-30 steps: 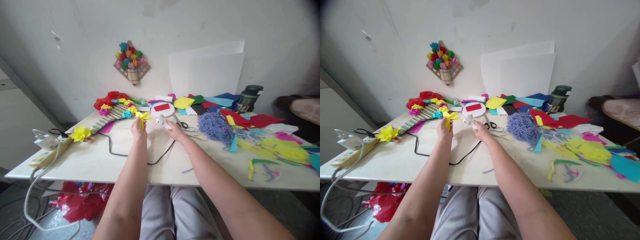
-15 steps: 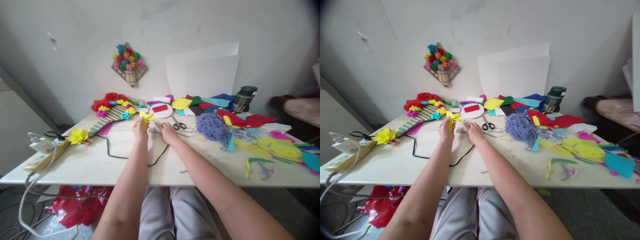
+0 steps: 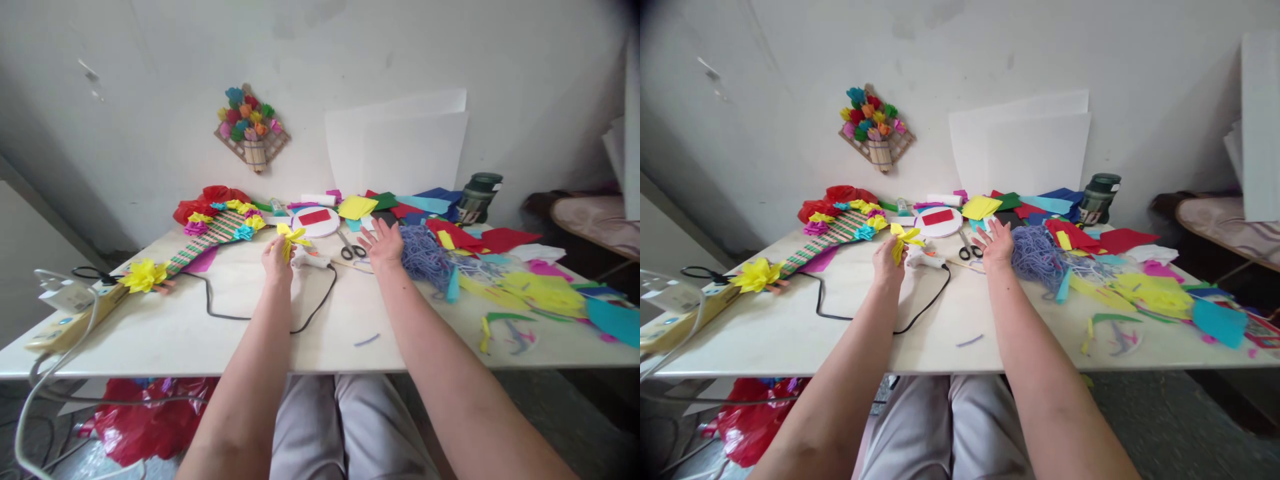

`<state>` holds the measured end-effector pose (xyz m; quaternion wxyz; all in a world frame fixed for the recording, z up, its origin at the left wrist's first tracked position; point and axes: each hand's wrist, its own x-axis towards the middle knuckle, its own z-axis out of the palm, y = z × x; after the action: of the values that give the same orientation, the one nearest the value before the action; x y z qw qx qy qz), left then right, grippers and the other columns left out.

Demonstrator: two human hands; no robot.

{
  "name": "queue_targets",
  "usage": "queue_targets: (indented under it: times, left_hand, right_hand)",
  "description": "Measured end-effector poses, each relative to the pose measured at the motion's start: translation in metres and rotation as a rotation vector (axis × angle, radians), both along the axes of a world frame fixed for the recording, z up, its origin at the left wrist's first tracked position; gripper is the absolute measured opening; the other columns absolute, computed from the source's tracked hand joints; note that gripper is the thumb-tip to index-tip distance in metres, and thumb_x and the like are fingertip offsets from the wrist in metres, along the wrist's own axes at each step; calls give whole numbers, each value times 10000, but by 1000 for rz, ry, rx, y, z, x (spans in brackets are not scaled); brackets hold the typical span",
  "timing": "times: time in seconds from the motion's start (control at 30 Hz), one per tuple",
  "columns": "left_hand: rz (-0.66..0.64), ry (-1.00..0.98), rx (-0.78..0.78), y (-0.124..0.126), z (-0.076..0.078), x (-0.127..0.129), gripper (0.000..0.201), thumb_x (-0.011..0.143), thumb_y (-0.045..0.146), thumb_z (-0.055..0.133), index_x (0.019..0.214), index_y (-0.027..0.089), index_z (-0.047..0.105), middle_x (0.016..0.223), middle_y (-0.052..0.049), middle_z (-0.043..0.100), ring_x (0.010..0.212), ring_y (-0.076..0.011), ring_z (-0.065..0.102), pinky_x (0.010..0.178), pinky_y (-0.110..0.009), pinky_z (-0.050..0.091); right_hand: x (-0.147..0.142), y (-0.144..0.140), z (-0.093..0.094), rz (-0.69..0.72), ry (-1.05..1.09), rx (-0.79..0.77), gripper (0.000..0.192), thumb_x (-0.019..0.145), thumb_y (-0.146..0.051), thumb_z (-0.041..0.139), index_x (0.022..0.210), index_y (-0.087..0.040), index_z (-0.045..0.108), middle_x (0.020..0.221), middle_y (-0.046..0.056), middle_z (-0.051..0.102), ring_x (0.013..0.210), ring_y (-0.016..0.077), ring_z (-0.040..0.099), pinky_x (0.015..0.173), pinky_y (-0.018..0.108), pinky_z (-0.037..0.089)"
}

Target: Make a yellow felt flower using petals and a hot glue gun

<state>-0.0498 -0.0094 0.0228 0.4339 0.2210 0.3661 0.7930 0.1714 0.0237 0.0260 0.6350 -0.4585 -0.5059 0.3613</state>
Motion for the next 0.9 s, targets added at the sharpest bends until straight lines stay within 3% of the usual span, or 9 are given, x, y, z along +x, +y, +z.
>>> queue_targets:
  times: [0.07, 0.13, 0.2, 0.3, 0.37, 0.47, 0.57, 0.7, 0.9]
  left_hand:
    - [-29, 22, -6, 1, -2, 0, 239, 593, 291, 699, 707, 154, 541, 514, 21, 543, 448, -85, 529, 397, -169, 303]
    - [-53, 46, -13, 1, -3, 1, 244, 590, 302, 701, 718, 153, 555, 515, 19, 547, 443, -83, 522, 394, -169, 300]
    - [-73, 64, -6, 0, -3, 2, 247, 584, 303, 702, 721, 149, 567, 529, 14, 554, 446, -82, 524, 395, -172, 304]
    - [-103, 82, 9, -1, -3, 4, 251, 570, 294, 711, 715, 137, 580, 531, 9, 549, 448, -88, 527, 398, -179, 307]
    - [-120, 89, 10, -2, -3, 5, 248, 568, 289, 713, 713, 132, 585, 518, 10, 540, 448, -91, 524, 402, -181, 310]
    - [-138, 96, 6, -2, -4, 6, 247, 570, 289, 713, 713, 132, 589, 505, 7, 538, 447, -90, 519, 404, -179, 311]
    - [-146, 101, 6, -2, -5, 6, 251, 566, 291, 713, 716, 131, 592, 512, 5, 543, 450, -87, 518, 402, -176, 308]
    - [-154, 109, -1, -3, -4, 6, 248, 571, 295, 709, 712, 131, 586, 514, 6, 543, 441, -84, 514, 398, -174, 305]
    - [-156, 109, -3, -3, -3, 5, 223, 566, 271, 711, 670, 132, 571, 523, 0, 544, 450, -87, 523, 392, -175, 302]
  right_hand:
    - [-5, -1, -1, 21, 80, -33, 666, 882, -548, 114, 1287, -145, 457, 1188, 169, 590, 941, 180, 634, 713, 303, 508]
    - [-14, -2, -1, 10, -6, -80, 560, 856, -505, 323, 1181, -107, 548, 1014, 162, 668, 774, 171, 647, 689, 298, 500]
    - [-21, -5, -1, 24, -280, -96, 410, 809, -380, 468, 1104, -131, 605, 935, 119, 695, 705, 166, 636, 672, 297, 491]
    - [-27, -13, 3, -7, -863, -42, 200, 727, -232, 563, 870, -181, 693, 957, 85, 701, 877, 195, 630, 776, 301, 466]
    - [-29, -20, 7, -5, -1186, -146, 184, 700, -217, 592, 844, -219, 706, 979, 80, 702, 911, 227, 630, 781, 327, 460]
    - [-32, -28, 11, 39, -1426, -267, 232, 694, -171, 597, 892, -217, 708, 1025, 113, 689, 944, 253, 631, 766, 338, 458]
    - [-34, -29, 11, 39, -1497, -281, 256, 699, -139, 596, 925, -186, 707, 1003, 152, 686, 967, 267, 625, 761, 339, 454]
    - [-30, -24, 6, -75, -1435, -209, 234, 769, -158, 540, 927, -182, 711, 988, 170, 679, 1024, 283, 587, 768, 344, 439]
    - [-27, -24, 7, -176, -1139, -76, 318, 887, -328, 400, 1063, -278, 660, 1021, 60, 690, 910, 208, 610, 693, 284, 410]
